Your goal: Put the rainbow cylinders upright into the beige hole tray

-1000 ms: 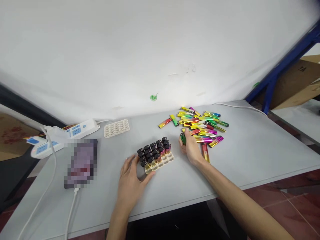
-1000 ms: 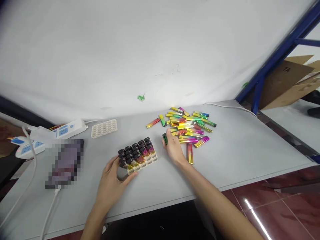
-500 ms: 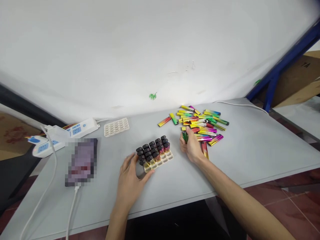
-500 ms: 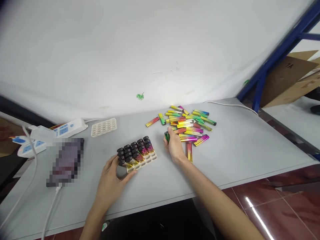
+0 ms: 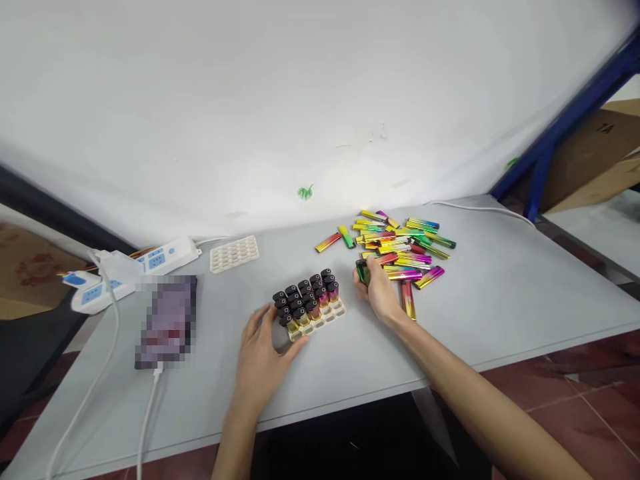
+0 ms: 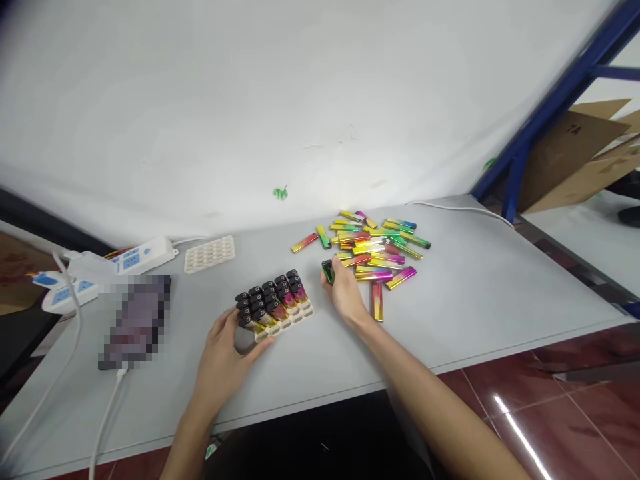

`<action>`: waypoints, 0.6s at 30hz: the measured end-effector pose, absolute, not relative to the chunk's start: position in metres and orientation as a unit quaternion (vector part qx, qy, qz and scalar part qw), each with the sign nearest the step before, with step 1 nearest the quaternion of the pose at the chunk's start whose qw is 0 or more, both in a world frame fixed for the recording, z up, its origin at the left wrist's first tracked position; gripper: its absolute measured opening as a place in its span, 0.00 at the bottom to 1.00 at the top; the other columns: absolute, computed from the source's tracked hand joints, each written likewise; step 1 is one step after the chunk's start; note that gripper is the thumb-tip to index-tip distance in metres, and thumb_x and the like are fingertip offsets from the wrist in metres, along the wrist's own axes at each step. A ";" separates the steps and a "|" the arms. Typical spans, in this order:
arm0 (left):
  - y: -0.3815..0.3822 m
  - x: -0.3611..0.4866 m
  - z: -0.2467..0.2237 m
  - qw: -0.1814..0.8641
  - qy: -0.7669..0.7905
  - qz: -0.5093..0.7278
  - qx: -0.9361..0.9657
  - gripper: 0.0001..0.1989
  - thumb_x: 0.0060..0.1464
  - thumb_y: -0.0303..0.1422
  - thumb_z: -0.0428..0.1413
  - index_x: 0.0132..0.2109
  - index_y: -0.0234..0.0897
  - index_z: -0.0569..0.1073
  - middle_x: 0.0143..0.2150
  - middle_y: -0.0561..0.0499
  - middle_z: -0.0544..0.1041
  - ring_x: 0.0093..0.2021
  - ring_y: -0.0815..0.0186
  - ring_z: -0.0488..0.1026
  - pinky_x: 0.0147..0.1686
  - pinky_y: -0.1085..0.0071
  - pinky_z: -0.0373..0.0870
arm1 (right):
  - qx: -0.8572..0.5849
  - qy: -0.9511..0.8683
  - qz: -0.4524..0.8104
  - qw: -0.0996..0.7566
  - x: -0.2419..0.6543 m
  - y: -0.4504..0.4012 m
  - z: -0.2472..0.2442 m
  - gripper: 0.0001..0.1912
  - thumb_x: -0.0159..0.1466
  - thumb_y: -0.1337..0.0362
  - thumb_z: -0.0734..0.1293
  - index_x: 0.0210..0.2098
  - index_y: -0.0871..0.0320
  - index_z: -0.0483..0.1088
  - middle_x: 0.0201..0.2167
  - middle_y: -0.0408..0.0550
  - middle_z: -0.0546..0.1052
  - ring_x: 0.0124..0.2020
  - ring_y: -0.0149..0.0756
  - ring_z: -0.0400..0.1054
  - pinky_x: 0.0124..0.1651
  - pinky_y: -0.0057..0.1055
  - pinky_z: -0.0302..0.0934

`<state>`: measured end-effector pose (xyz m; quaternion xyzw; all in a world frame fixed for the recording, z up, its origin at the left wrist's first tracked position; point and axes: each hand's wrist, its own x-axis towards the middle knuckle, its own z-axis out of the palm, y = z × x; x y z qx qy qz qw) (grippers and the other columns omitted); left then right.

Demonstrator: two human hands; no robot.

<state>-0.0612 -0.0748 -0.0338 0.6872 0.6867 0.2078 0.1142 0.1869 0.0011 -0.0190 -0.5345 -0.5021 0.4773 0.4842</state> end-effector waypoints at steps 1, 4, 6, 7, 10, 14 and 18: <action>-0.075 -0.061 -0.034 0.113 0.687 0.208 0.687 0.38 0.53 0.52 0.58 0.63 0.33 0.63 0.64 0.37 0.67 0.66 0.47 0.62 0.64 0.47 0.63 | -0.533 -0.508 0.471 0.487 0.186 -0.001 -0.017 0.30 0.70 0.40 0.47 0.26 0.54 0.62 0.17 0.39 0.58 0.18 0.32 0.52 0.23 0.31 0.50; -0.074 -0.062 -0.035 0.110 0.682 0.213 0.691 0.37 0.53 0.52 0.58 0.63 0.34 0.63 0.64 0.37 0.67 0.66 0.47 0.61 0.64 0.47 0.63 | -0.524 -0.561 0.423 0.481 0.188 -0.010 -0.007 0.25 0.71 0.45 0.54 0.31 0.55 0.68 0.26 0.44 0.70 0.30 0.35 0.65 0.36 0.33 0.59; -0.074 -0.063 -0.036 0.108 0.677 0.218 0.695 0.37 0.53 0.53 0.58 0.63 0.35 0.64 0.64 0.38 0.67 0.66 0.47 0.62 0.64 0.46 0.63 | -0.520 -0.609 0.369 0.472 0.192 -0.017 0.001 0.18 0.69 0.48 0.61 0.33 0.56 0.70 0.34 0.46 0.73 0.37 0.37 0.66 0.43 0.33 0.60; -0.074 -0.063 -0.037 0.106 0.674 0.222 0.696 0.37 0.53 0.53 0.58 0.62 0.35 0.64 0.64 0.38 0.67 0.66 0.46 0.62 0.64 0.46 0.63 | -0.521 -0.626 0.343 0.469 0.195 -0.021 0.005 0.15 0.67 0.50 0.64 0.35 0.55 0.71 0.37 0.47 0.74 0.39 0.37 0.66 0.44 0.33 0.60; -0.074 -0.064 -0.037 0.103 0.670 0.231 0.697 0.36 0.53 0.52 0.59 0.62 0.37 0.64 0.63 0.39 0.68 0.66 0.46 0.62 0.64 0.46 0.63 | -0.524 -0.655 0.305 0.452 0.204 -0.031 0.017 0.12 0.63 0.53 0.70 0.39 0.54 0.75 0.35 0.46 0.73 0.35 0.36 0.65 0.39 0.33 0.60; -0.075 -0.063 -0.036 0.106 0.674 0.230 0.694 0.36 0.53 0.52 0.59 0.62 0.35 0.65 0.64 0.38 0.68 0.66 0.46 0.62 0.64 0.48 0.63 | -0.509 -0.679 0.300 0.435 0.208 -0.040 0.027 0.11 0.64 0.53 0.70 0.40 0.53 0.76 0.31 0.45 0.74 0.32 0.36 0.67 0.36 0.34 0.61; -0.075 -0.062 -0.035 0.110 0.677 0.230 0.691 0.37 0.52 0.52 0.59 0.63 0.35 0.64 0.64 0.38 0.67 0.66 0.46 0.62 0.64 0.47 0.63 | -0.473 -0.728 0.268 0.417 0.199 -0.043 0.030 0.10 0.66 0.55 0.69 0.42 0.52 0.76 0.34 0.47 0.76 0.33 0.36 0.69 0.37 0.34 0.64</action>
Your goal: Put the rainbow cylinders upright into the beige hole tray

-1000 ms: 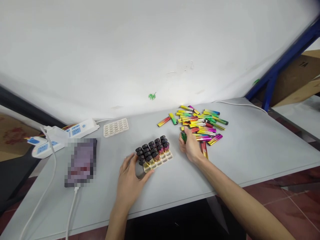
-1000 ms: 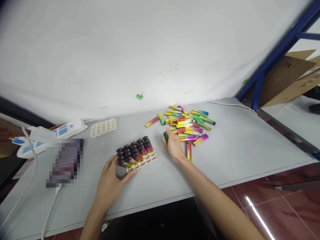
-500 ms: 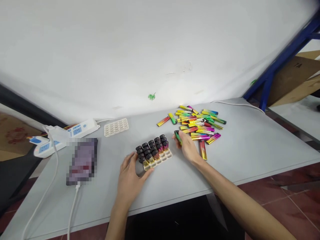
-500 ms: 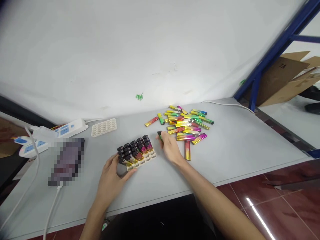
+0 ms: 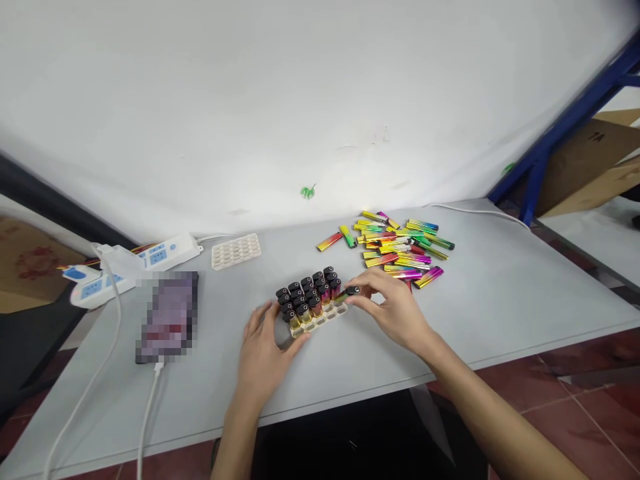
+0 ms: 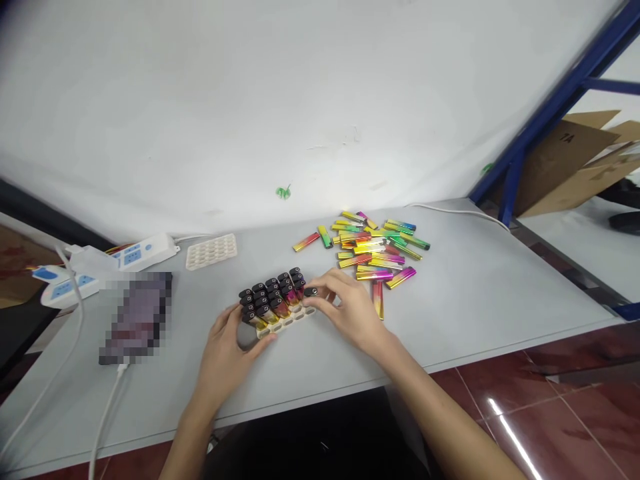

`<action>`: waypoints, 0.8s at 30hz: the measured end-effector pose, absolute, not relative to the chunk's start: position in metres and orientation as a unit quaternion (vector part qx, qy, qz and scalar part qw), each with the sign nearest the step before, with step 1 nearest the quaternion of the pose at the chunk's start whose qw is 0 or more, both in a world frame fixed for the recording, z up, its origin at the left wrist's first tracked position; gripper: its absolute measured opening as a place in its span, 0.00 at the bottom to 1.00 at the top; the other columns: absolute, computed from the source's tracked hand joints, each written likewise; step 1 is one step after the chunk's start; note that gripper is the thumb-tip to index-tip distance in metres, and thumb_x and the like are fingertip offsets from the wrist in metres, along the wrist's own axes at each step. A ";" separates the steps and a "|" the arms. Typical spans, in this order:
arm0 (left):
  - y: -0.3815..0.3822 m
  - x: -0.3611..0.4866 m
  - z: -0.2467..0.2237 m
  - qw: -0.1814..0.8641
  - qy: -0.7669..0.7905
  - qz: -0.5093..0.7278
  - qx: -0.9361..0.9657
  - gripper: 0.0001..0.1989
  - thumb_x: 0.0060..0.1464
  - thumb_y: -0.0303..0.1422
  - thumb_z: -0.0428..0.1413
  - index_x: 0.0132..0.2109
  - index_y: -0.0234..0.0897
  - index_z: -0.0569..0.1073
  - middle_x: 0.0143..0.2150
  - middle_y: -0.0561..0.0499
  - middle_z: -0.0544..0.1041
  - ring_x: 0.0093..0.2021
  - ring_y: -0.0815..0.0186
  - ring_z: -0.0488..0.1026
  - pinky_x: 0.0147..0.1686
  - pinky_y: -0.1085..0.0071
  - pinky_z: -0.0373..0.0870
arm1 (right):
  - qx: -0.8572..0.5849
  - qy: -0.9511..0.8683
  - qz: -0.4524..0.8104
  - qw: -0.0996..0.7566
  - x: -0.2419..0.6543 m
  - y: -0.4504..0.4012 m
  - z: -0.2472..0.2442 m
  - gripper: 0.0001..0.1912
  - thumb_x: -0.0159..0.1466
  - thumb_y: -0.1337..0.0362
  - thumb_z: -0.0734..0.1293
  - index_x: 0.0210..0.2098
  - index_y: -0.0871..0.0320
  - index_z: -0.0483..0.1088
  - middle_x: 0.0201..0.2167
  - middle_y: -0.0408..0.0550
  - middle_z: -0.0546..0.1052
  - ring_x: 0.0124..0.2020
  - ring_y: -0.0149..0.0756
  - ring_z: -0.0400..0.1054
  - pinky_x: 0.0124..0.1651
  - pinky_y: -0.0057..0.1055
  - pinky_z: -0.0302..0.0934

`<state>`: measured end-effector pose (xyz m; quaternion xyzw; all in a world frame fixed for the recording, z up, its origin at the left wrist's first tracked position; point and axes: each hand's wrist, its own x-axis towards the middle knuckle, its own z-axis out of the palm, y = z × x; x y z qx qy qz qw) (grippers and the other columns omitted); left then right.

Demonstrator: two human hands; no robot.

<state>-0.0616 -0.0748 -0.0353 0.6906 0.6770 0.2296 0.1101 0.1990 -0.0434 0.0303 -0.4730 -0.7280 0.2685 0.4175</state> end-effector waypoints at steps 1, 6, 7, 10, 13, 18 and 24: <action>-0.075 -0.062 -0.035 0.111 0.676 0.229 0.692 0.37 0.52 0.52 0.59 0.63 0.35 0.64 0.64 0.38 0.67 0.66 0.45 0.62 0.64 0.47 0.63 | -0.464 -0.738 0.266 0.412 0.196 -0.044 0.030 0.10 0.66 0.55 0.69 0.43 0.52 0.76 0.35 0.47 0.76 0.33 0.36 0.70 0.37 0.33 0.65; -0.075 -0.061 -0.037 0.108 0.674 0.226 0.695 0.38 0.53 0.52 0.59 0.63 0.34 0.63 0.64 0.38 0.67 0.67 0.45 0.60 0.65 0.47 0.62 | -0.459 -0.781 0.263 0.331 0.179 -0.046 0.023 0.09 0.67 0.61 0.68 0.47 0.53 0.74 0.43 0.47 0.76 0.33 0.33 0.71 0.37 0.32 0.66; -0.075 -0.061 -0.037 0.109 0.673 0.226 0.696 0.38 0.53 0.52 0.59 0.63 0.34 0.63 0.64 0.38 0.67 0.67 0.45 0.60 0.65 0.47 0.62 | -0.463 -0.787 0.260 0.314 0.177 -0.046 0.022 0.10 0.67 0.62 0.68 0.48 0.53 0.74 0.44 0.47 0.76 0.33 0.33 0.72 0.37 0.32 0.66; -0.075 -0.061 -0.036 0.111 0.673 0.229 0.695 0.37 0.53 0.52 0.58 0.64 0.35 0.63 0.64 0.38 0.67 0.67 0.45 0.60 0.64 0.47 0.63 | -0.489 -0.786 0.240 0.292 0.173 -0.047 0.023 0.10 0.67 0.61 0.68 0.48 0.52 0.72 0.44 0.47 0.76 0.32 0.34 0.72 0.36 0.32 0.65; -0.075 -0.060 -0.036 0.112 0.671 0.234 0.694 0.37 0.53 0.52 0.59 0.63 0.37 0.63 0.64 0.38 0.67 0.67 0.45 0.61 0.63 0.46 0.63 | -0.512 -0.789 0.200 0.274 0.173 -0.047 0.026 0.08 0.67 0.60 0.68 0.46 0.52 0.72 0.44 0.46 0.77 0.29 0.33 0.72 0.33 0.32 0.62; -0.075 -0.060 -0.035 0.110 0.668 0.242 0.695 0.37 0.52 0.51 0.60 0.63 0.38 0.63 0.64 0.39 0.67 0.66 0.44 0.62 0.63 0.46 0.64 | -0.506 -0.824 0.123 0.224 0.178 -0.044 0.036 0.06 0.69 0.64 0.64 0.45 0.52 0.73 0.41 0.44 0.77 0.31 0.33 0.72 0.29 0.31 0.55; -0.074 -0.060 -0.035 0.108 0.673 0.235 0.693 0.37 0.53 0.50 0.59 0.63 0.35 0.63 0.64 0.37 0.67 0.67 0.44 0.61 0.64 0.46 0.63 | -0.524 -0.832 0.068 0.168 0.169 -0.042 0.042 0.04 0.67 0.65 0.67 0.40 0.54 0.74 0.38 0.46 0.78 0.34 0.37 0.73 0.26 0.33 0.47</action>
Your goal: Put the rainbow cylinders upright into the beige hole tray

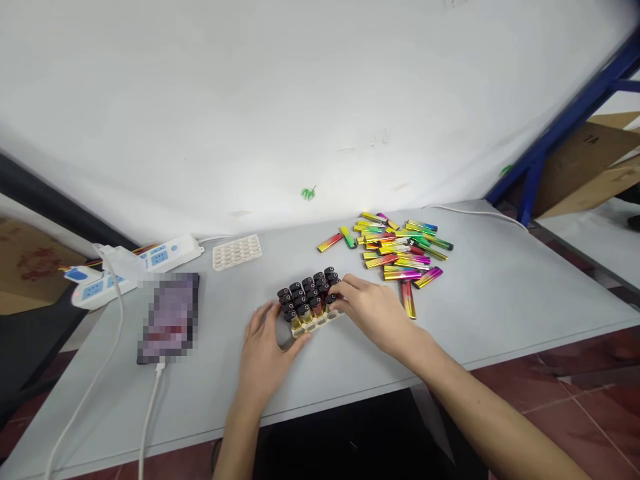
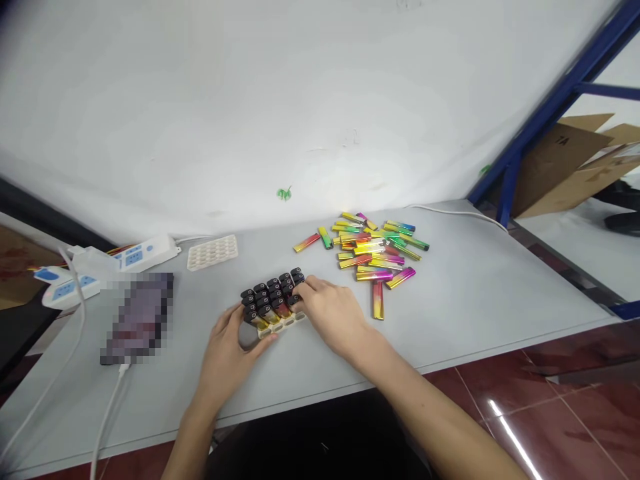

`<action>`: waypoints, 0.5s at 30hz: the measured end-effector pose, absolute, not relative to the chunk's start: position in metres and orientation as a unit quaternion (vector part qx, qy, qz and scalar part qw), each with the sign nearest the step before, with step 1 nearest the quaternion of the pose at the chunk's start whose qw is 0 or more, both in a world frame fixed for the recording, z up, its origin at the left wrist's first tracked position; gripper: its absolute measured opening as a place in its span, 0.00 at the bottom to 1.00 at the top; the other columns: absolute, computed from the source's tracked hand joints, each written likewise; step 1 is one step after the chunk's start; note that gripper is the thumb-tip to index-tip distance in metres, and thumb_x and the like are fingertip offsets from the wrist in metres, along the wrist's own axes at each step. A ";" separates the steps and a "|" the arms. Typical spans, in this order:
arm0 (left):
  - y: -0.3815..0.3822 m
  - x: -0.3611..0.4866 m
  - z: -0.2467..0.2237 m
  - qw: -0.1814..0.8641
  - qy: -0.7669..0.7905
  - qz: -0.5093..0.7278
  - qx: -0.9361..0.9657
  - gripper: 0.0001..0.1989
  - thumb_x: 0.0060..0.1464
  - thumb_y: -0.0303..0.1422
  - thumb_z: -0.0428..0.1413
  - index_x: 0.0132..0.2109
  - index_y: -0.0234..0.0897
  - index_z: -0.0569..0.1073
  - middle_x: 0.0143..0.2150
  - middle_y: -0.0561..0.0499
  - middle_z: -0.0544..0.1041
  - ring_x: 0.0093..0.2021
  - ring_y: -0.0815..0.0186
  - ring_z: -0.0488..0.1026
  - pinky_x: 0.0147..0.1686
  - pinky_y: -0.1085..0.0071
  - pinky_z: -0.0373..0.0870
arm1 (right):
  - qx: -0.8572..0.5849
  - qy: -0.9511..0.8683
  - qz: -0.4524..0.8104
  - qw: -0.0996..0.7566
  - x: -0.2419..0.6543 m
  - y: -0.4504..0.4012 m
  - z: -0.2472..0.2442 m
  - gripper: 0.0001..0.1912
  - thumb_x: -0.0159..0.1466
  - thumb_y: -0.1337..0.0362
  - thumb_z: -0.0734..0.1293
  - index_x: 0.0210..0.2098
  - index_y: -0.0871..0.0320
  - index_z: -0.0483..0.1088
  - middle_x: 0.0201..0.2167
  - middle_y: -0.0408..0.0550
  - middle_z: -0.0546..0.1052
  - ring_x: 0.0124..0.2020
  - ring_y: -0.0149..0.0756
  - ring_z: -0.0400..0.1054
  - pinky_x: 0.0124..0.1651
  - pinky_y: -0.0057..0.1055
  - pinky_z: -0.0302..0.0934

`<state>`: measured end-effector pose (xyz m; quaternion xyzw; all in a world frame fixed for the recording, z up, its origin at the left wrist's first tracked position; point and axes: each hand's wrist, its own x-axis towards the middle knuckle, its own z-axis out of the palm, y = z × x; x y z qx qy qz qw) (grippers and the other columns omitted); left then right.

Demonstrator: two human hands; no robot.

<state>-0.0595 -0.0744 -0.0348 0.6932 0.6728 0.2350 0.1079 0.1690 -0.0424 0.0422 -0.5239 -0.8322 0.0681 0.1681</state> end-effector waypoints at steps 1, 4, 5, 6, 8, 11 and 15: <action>-0.074 -0.060 -0.035 0.107 0.672 0.235 0.694 0.37 0.53 0.50 0.59 0.63 0.35 0.63 0.64 0.37 0.67 0.67 0.44 0.61 0.64 0.46 0.63 | -0.532 -0.827 0.064 0.167 0.167 -0.043 0.041 0.04 0.67 0.64 0.68 0.40 0.55 0.74 0.37 0.47 0.79 0.33 0.37 0.73 0.26 0.33 0.46; -0.074 -0.060 -0.035 0.109 0.673 0.230 0.694 0.37 0.53 0.51 0.59 0.63 0.35 0.63 0.64 0.37 0.68 0.67 0.43 0.61 0.63 0.45 0.64 | -0.563 -0.805 0.066 0.178 0.166 -0.046 0.038 0.09 0.66 0.56 0.69 0.37 0.56 0.73 0.35 0.47 0.80 0.29 0.37 0.72 0.25 0.33 0.44; -0.074 -0.060 -0.035 0.109 0.674 0.229 0.694 0.37 0.53 0.51 0.59 0.63 0.35 0.63 0.64 0.37 0.67 0.67 0.43 0.61 0.63 0.45 0.64 | -0.577 -0.793 0.069 0.185 0.170 -0.046 0.038 0.11 0.66 0.54 0.69 0.36 0.55 0.73 0.35 0.47 0.80 0.28 0.36 0.71 0.25 0.33 0.45; -0.074 -0.061 -0.035 0.110 0.675 0.229 0.693 0.37 0.53 0.51 0.59 0.63 0.35 0.63 0.64 0.37 0.67 0.67 0.44 0.61 0.63 0.45 0.64 | -0.593 -0.779 0.072 0.191 0.176 -0.045 0.037 0.13 0.66 0.52 0.68 0.35 0.55 0.73 0.34 0.46 0.80 0.26 0.35 0.70 0.25 0.33 0.45; -0.075 -0.061 -0.035 0.112 0.677 0.226 0.692 0.38 0.53 0.52 0.58 0.63 0.34 0.63 0.64 0.37 0.67 0.67 0.44 0.60 0.64 0.46 0.64 | -0.632 -0.746 0.064 0.198 0.194 -0.040 0.036 0.15 0.68 0.50 0.66 0.33 0.55 0.72 0.34 0.46 0.80 0.26 0.35 0.69 0.26 0.32 0.47; -0.074 -0.061 -0.034 0.117 0.679 0.220 0.690 0.38 0.54 0.52 0.58 0.63 0.33 0.64 0.65 0.37 0.67 0.67 0.45 0.60 0.64 0.47 0.63 | -0.690 -0.701 0.004 0.183 0.234 -0.029 0.032 0.13 0.69 0.53 0.64 0.36 0.54 0.74 0.37 0.49 0.79 0.36 0.43 0.71 0.29 0.34 0.53; -0.074 -0.061 -0.033 0.120 0.684 0.220 0.685 0.38 0.53 0.53 0.58 0.63 0.34 0.64 0.65 0.38 0.67 0.68 0.45 0.60 0.65 0.47 0.63 | -0.696 -0.710 -0.058 0.090 0.282 -0.017 0.017 0.15 0.65 0.55 0.66 0.46 0.57 0.76 0.47 0.57 0.77 0.50 0.55 0.67 0.46 0.44 0.62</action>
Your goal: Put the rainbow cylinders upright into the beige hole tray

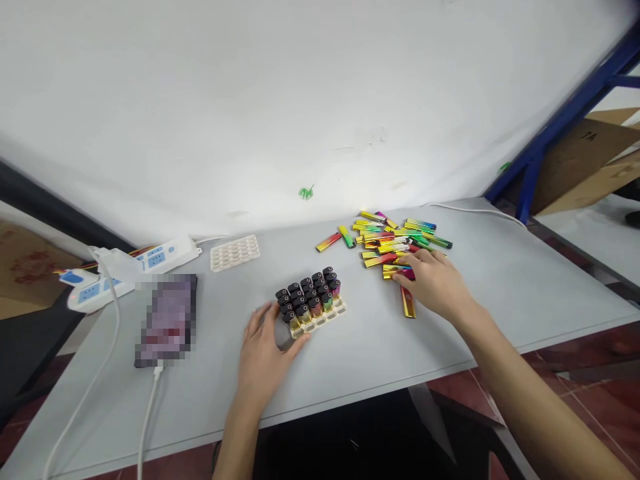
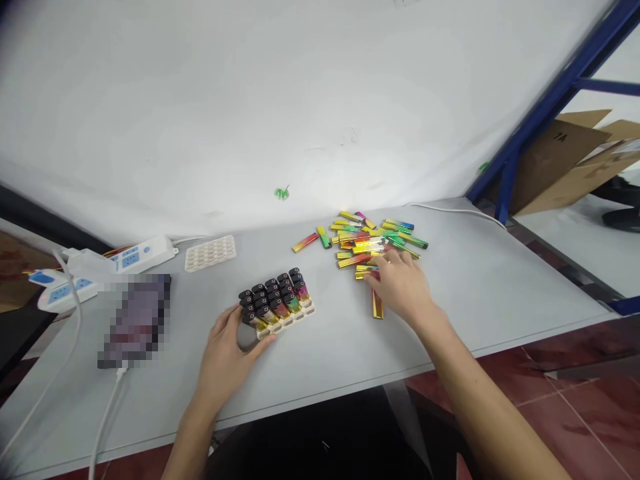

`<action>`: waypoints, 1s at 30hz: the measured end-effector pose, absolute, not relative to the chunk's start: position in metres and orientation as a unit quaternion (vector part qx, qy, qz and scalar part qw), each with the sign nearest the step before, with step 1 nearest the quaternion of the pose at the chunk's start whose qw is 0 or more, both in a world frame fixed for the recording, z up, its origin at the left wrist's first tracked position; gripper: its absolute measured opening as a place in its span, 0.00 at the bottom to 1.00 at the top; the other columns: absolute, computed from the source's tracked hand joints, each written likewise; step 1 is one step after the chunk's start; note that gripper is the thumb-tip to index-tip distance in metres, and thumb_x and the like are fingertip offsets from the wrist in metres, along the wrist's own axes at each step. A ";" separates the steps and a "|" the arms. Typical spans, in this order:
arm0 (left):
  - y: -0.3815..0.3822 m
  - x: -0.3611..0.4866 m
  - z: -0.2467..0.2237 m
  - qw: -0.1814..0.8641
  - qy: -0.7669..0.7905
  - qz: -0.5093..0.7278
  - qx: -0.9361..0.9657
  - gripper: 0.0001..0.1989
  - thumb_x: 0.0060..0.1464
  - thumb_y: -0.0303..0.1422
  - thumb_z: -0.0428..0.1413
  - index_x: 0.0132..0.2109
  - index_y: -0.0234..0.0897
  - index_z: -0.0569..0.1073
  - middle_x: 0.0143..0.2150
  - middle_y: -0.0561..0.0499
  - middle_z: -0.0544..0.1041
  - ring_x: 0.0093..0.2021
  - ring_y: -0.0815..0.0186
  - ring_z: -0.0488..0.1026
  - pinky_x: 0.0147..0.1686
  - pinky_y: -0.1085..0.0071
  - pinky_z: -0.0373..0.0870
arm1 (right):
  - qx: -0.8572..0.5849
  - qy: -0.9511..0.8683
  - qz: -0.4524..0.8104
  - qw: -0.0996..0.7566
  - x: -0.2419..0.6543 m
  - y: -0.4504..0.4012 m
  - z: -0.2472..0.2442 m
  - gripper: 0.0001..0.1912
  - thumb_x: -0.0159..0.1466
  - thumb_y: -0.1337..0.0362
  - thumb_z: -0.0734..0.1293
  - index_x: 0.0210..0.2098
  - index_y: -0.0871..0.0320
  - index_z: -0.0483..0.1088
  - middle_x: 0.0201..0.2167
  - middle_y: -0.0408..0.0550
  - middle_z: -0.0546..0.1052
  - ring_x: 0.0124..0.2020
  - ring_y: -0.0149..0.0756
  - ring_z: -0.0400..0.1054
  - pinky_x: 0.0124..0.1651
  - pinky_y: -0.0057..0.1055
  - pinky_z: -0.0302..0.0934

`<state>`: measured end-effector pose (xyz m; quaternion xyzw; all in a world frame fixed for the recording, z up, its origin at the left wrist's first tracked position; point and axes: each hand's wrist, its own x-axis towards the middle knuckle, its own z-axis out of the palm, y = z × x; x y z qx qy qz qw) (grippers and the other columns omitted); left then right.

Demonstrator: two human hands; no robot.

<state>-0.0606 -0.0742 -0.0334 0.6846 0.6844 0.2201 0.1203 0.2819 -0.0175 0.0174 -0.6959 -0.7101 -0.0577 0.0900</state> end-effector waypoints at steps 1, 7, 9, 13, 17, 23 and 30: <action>-0.074 -0.061 -0.033 0.121 0.685 0.221 0.684 0.38 0.53 0.53 0.58 0.63 0.34 0.64 0.65 0.38 0.67 0.68 0.45 0.60 0.65 0.47 0.62 | -0.690 -0.718 -0.050 0.076 0.289 -0.016 0.013 0.17 0.65 0.55 0.66 0.48 0.57 0.75 0.49 0.58 0.76 0.51 0.55 0.67 0.48 0.45 0.62; -0.075 -0.061 -0.034 0.123 0.685 0.218 0.684 0.38 0.53 0.53 0.58 0.63 0.35 0.64 0.66 0.39 0.66 0.68 0.45 0.60 0.65 0.47 0.62 | -0.671 -0.737 -0.001 0.078 0.301 -0.011 -0.002 0.16 0.67 0.60 0.63 0.49 0.61 0.74 0.51 0.60 0.73 0.52 0.53 0.67 0.53 0.44 0.63; -0.075 -0.061 -0.035 0.121 0.685 0.215 0.685 0.38 0.53 0.53 0.58 0.63 0.35 0.64 0.65 0.39 0.66 0.68 0.45 0.59 0.65 0.47 0.62 | -0.649 -0.754 0.017 0.099 0.303 -0.010 -0.004 0.13 0.67 0.61 0.63 0.47 0.59 0.74 0.49 0.58 0.73 0.52 0.51 0.68 0.52 0.42 0.64; -0.075 -0.061 -0.035 0.120 0.685 0.215 0.686 0.38 0.53 0.52 0.58 0.64 0.34 0.63 0.65 0.38 0.67 0.68 0.45 0.60 0.65 0.47 0.62 | -0.622 -0.767 0.035 0.154 0.307 -0.010 -0.006 0.09 0.67 0.62 0.62 0.40 0.57 0.73 0.46 0.56 0.73 0.50 0.48 0.69 0.49 0.41 0.65; -0.074 -0.061 -0.034 0.120 0.681 0.220 0.688 0.37 0.53 0.53 0.58 0.63 0.36 0.64 0.65 0.39 0.67 0.67 0.46 0.61 0.65 0.47 0.62 | -0.630 -0.742 0.064 0.220 0.304 -0.014 0.006 0.08 0.64 0.58 0.66 0.37 0.55 0.73 0.44 0.54 0.74 0.48 0.50 0.68 0.49 0.44 0.64; -0.074 -0.062 -0.035 0.119 0.681 0.224 0.687 0.37 0.52 0.53 0.58 0.62 0.35 0.64 0.65 0.38 0.67 0.66 0.47 0.63 0.65 0.47 0.63 | -0.560 -0.607 0.366 0.430 0.274 -0.018 0.028 0.13 0.66 0.51 0.66 0.42 0.53 0.68 0.40 0.48 0.78 0.42 0.42 0.73 0.48 0.42 0.68; -0.075 -0.062 -0.035 0.124 0.690 0.214 0.681 0.38 0.53 0.53 0.58 0.64 0.36 0.63 0.66 0.39 0.66 0.68 0.44 0.60 0.64 0.46 0.63 | -0.445 -0.431 0.617 0.487 0.216 -0.016 0.011 0.14 0.65 0.49 0.66 0.42 0.51 0.63 0.25 0.34 0.62 0.18 0.26 0.57 0.17 0.25 0.58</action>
